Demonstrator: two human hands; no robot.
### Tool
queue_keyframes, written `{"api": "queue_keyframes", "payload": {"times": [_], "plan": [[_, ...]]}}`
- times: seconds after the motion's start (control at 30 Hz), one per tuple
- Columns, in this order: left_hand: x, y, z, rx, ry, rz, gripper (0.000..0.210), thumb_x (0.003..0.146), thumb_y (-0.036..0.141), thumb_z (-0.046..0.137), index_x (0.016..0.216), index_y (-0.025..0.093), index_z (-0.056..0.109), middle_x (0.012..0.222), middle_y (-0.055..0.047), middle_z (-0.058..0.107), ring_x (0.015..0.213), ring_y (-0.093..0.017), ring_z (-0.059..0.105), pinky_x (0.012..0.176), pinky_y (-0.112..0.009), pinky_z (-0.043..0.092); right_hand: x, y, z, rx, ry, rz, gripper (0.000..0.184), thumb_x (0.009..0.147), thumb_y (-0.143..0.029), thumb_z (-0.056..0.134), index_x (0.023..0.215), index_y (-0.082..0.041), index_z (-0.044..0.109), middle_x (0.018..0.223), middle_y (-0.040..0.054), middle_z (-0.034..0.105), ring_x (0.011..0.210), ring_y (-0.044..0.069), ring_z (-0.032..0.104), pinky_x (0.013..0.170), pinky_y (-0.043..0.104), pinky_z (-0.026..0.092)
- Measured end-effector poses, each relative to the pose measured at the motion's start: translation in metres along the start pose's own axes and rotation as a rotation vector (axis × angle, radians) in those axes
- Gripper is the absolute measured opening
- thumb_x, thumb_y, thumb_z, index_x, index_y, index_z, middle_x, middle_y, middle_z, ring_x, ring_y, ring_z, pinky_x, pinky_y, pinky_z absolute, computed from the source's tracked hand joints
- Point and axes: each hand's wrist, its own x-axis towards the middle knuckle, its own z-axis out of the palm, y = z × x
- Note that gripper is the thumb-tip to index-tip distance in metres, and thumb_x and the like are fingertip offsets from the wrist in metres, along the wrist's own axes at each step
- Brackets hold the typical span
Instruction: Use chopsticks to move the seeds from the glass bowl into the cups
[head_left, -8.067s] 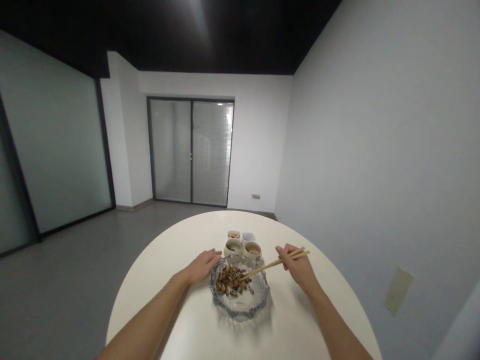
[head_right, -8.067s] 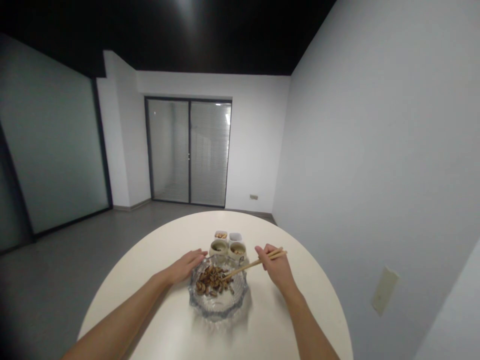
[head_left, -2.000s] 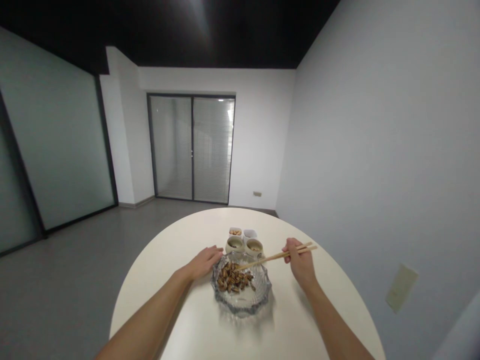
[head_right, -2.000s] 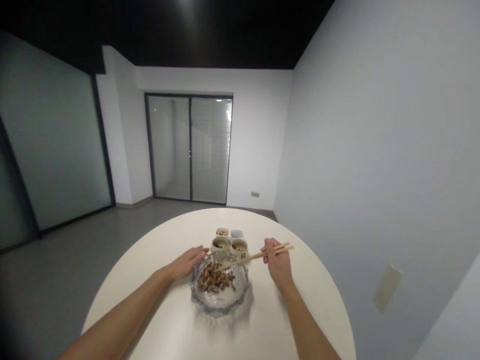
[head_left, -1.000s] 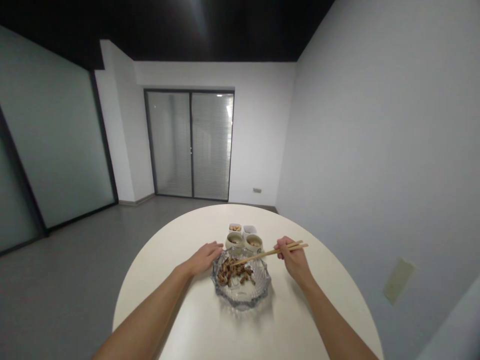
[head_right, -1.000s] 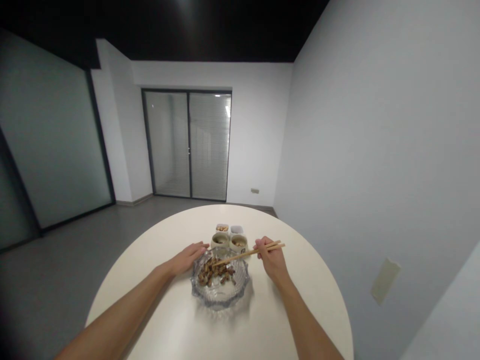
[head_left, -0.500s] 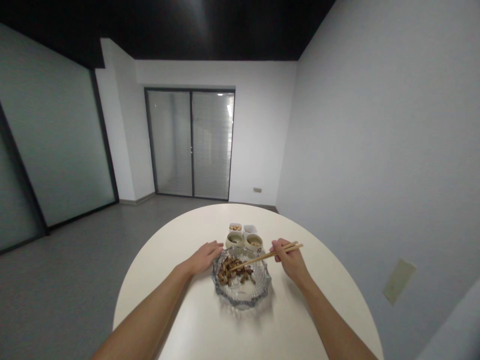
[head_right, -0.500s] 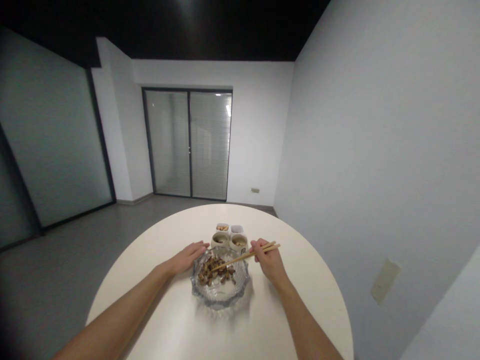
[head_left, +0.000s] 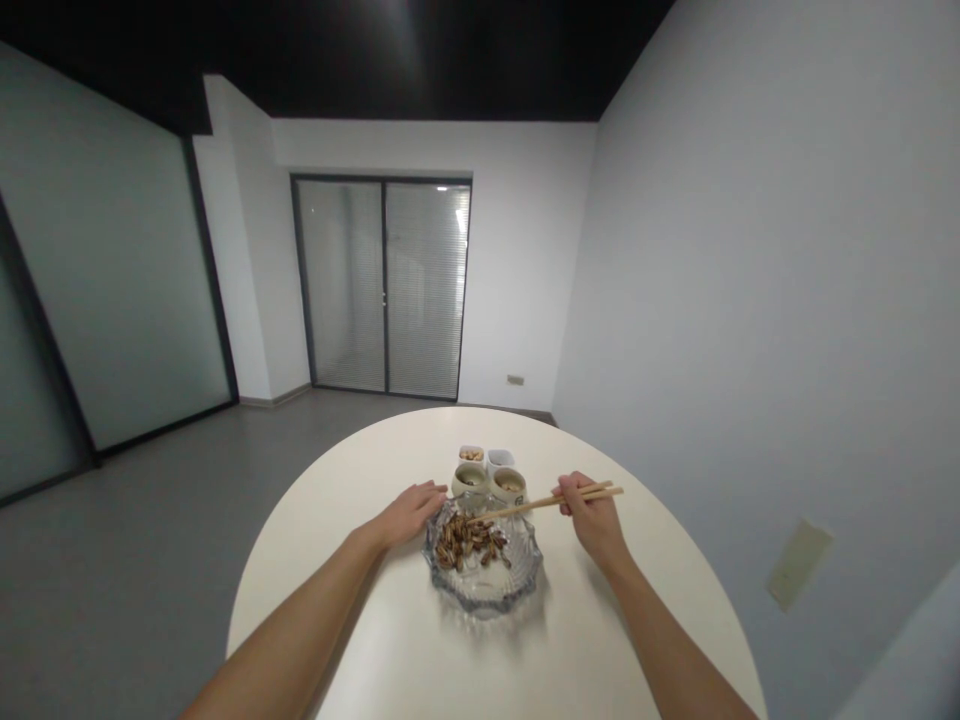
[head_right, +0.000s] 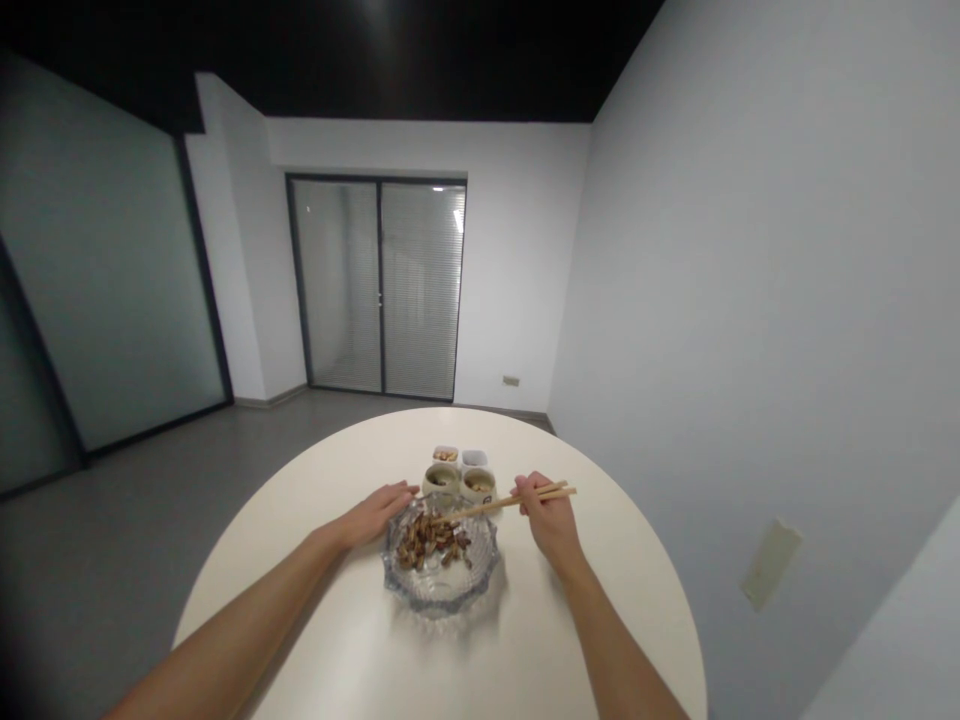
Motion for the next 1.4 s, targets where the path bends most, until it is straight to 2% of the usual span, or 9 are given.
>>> {"api": "queue_keyframes", "payload": {"times": [0.1,0.27,0.47,0.7,0.87,0.97,1.2,1.4], "plan": [[0.000,0.002,0.000,0.000,-0.008,-0.001,0.065,0.109,0.063,0.027,0.129,0.023,0.073,0.136,-0.009,0.072,0.127,-0.031,0.059,0.115,-0.042,0.040,0.000,-0.001,0.000,0.012,0.024,-0.006,0.075,0.078,-0.093,0.058,0.062,-0.021,0.070,0.048,0.0019,0.056,0.048,0.016,0.050,0.046,0.027,0.039],[0.000,0.005,-0.002,-0.012,-0.001,0.020,0.063,0.109,0.063,0.028,0.131,0.024,0.073,0.138,-0.008,0.070,0.130,-0.031,0.057,0.117,-0.041,0.038,-0.002,-0.002,0.002,-0.010,-0.045,-0.015,0.073,0.081,-0.090,0.059,0.059,-0.021,0.068,0.046,0.0014,0.055,0.046,0.016,0.049,0.047,0.028,0.039],[-0.001,0.009,-0.003,-0.021,-0.008,-0.011,0.066,0.108,0.065,0.028,0.128,0.023,0.074,0.132,-0.009,0.073,0.124,-0.031,0.060,0.115,-0.043,0.041,-0.004,-0.006,0.003,-0.036,-0.058,-0.035,0.067,0.085,-0.084,0.060,0.061,-0.022,0.070,0.045,0.0019,0.057,0.045,0.017,0.051,0.046,0.029,0.040],[-0.001,0.008,-0.001,-0.030,-0.018,-0.036,0.067,0.107,0.066,0.028,0.130,0.023,0.073,0.139,-0.008,0.070,0.135,-0.033,0.054,0.121,-0.045,0.036,-0.008,-0.009,0.007,-0.046,-0.099,-0.023,0.055,0.084,-0.070,0.071,0.059,-0.022,0.065,0.046,0.0025,0.061,0.044,0.016,0.051,0.046,0.027,0.039],[0.000,0.006,-0.002,-0.036,-0.022,-0.041,0.067,0.106,0.068,0.030,0.131,0.024,0.074,0.148,-0.007,0.065,0.144,-0.034,0.048,0.125,-0.046,0.030,-0.005,0.003,0.006,-0.035,-0.054,-0.043,0.058,0.085,-0.074,0.068,0.058,-0.023,0.061,0.049,0.0019,0.059,0.048,0.016,0.051,0.047,0.027,0.039],[0.000,0.008,-0.003,-0.046,-0.023,-0.032,0.067,0.106,0.069,0.030,0.130,0.025,0.074,0.145,-0.007,0.067,0.142,-0.034,0.051,0.125,-0.046,0.032,-0.003,0.008,0.005,-0.051,-0.056,-0.043,0.060,0.085,-0.076,0.066,0.058,-0.023,0.060,0.050,0.0016,0.059,0.049,0.016,0.051,0.048,0.026,0.038],[-0.003,0.007,-0.003,-0.037,-0.023,-0.072,0.069,0.106,0.068,0.030,0.139,0.022,0.070,0.152,-0.009,0.062,0.146,-0.035,0.046,0.127,-0.048,0.028,-0.007,-0.003,0.004,-0.091,-0.109,-0.040,0.060,0.087,-0.076,0.063,0.060,-0.023,0.063,0.051,0.0033,0.062,0.051,0.018,0.055,0.051,0.028,0.041],[-0.001,0.004,-0.001,-0.038,-0.014,-0.052,0.064,0.107,0.065,0.032,0.135,0.024,0.072,0.148,-0.007,0.065,0.142,-0.033,0.050,0.125,-0.047,0.031,-0.009,-0.005,0.004,-0.064,-0.119,-0.051,0.057,0.086,-0.073,0.066,0.060,-0.022,0.066,0.051,0.0031,0.063,0.051,0.018,0.055,0.051,0.029,0.041]]}}
